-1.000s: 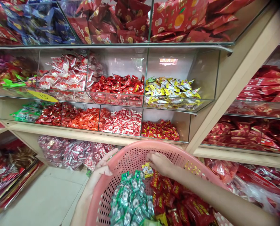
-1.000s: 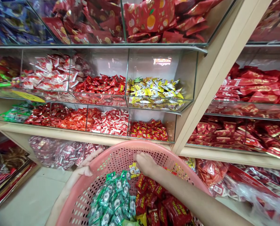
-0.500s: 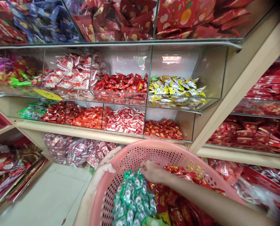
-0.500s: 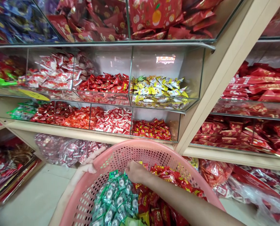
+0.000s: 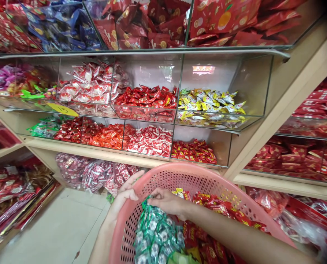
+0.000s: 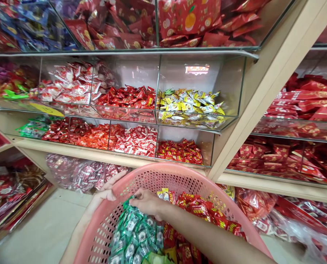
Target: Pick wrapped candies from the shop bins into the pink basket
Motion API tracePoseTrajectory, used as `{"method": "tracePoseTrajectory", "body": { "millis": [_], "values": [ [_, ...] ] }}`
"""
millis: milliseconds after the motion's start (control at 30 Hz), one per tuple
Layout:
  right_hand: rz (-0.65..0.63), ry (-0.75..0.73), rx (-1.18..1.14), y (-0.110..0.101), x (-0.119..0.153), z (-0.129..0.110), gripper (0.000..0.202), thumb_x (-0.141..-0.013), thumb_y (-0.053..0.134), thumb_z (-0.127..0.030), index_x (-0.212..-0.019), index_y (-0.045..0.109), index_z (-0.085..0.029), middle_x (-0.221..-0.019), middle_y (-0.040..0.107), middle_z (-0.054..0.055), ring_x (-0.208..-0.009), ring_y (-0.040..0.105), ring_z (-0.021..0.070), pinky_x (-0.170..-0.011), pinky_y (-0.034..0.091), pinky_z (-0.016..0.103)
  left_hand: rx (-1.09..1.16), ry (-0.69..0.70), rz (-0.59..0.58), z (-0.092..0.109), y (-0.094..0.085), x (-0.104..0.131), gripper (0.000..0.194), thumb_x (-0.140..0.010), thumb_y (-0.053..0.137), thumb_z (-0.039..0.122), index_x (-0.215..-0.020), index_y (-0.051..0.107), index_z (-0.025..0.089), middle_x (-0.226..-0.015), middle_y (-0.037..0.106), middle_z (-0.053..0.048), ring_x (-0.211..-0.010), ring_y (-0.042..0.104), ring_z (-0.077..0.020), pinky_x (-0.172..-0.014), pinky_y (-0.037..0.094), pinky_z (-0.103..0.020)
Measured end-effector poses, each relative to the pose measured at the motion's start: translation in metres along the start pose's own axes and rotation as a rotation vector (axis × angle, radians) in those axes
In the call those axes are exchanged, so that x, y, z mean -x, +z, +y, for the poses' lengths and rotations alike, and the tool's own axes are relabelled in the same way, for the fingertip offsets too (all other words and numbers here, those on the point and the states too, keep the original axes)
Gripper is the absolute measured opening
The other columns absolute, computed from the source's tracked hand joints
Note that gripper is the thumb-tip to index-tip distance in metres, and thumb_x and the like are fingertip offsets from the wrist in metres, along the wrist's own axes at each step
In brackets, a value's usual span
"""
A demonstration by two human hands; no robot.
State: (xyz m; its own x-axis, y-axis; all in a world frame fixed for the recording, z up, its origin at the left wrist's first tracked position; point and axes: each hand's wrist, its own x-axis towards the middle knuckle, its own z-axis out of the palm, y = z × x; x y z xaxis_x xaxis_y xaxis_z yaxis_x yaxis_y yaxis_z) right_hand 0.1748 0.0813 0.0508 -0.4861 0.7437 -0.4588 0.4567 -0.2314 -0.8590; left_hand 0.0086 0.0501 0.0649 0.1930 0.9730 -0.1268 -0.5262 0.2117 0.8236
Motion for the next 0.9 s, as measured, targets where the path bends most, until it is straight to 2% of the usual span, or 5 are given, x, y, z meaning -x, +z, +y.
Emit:
{"method": "tracePoseTrajectory", "body": {
  "millis": [267,500,600,733,900],
  "values": [
    [0.091,-0.451,0.341,0.023,0.054,-0.007,0.026,-0.078,0.054,-0.024,-0.103,0.057,-0.022,-0.107,0.054,0.005,-0.102,0.049,0.0191,-0.089,0.038,0.031,-0.019,0.055,0.077,0.002,0.011,0.005,0.077,-0.051,0.048,0.003,-0.126,0.053,0.018,-0.108,0.067,-0.005,-0.101,0.059,-0.0285,-0.085,0.045,-0.034],
    [-0.162,-0.644,0.732,0.043,0.079,0.014,0.029,-0.08,0.054,-0.027,-0.108,0.058,-0.021,-0.113,0.055,0.008,-0.104,0.05,0.0233,-0.088,0.043,0.031,-0.019,0.065,0.078,-0.001,0.006,-0.001,0.053,-0.068,0.059,0.011,-0.12,0.055,0.018,-0.107,0.065,-0.006,-0.103,0.056,-0.0287,-0.089,0.043,-0.044],
    [-0.078,-0.706,0.811,0.016,0.077,0.016,0.025,-0.085,0.044,-0.019,-0.107,0.058,-0.021,-0.108,0.058,0.007,-0.101,0.052,0.0196,-0.088,0.042,0.029,-0.028,0.065,0.087,0.0,0.005,0.0,0.037,-0.084,0.056,0.028,-0.118,0.053,0.015,-0.115,0.057,-0.009,-0.102,0.056,-0.0241,-0.086,0.046,-0.044],
    [0.055,-0.605,0.891,-0.043,0.06,0.029,0.027,-0.083,0.037,-0.01,-0.098,0.058,-0.018,-0.096,0.06,0.006,-0.092,0.053,0.0168,-0.085,0.041,0.029,-0.034,0.066,0.098,0.001,0.006,0.0,0.035,-0.087,0.053,0.033,-0.116,0.053,0.014,-0.117,0.054,-0.009,-0.1,0.056,-0.0225,-0.083,0.049,-0.042],
    [-0.051,-0.502,1.013,-0.071,0.04,0.054,0.016,-0.078,0.048,-0.015,-0.09,0.059,-0.019,-0.098,0.059,0.006,-0.097,0.051,0.0192,-0.087,0.038,0.031,-0.039,0.065,0.098,0.001,0.006,0.0,0.035,-0.087,0.053,0.033,-0.117,0.053,0.014,-0.118,0.054,-0.009,-0.101,0.056,-0.0229,-0.083,0.048,-0.042]
  ]
}}
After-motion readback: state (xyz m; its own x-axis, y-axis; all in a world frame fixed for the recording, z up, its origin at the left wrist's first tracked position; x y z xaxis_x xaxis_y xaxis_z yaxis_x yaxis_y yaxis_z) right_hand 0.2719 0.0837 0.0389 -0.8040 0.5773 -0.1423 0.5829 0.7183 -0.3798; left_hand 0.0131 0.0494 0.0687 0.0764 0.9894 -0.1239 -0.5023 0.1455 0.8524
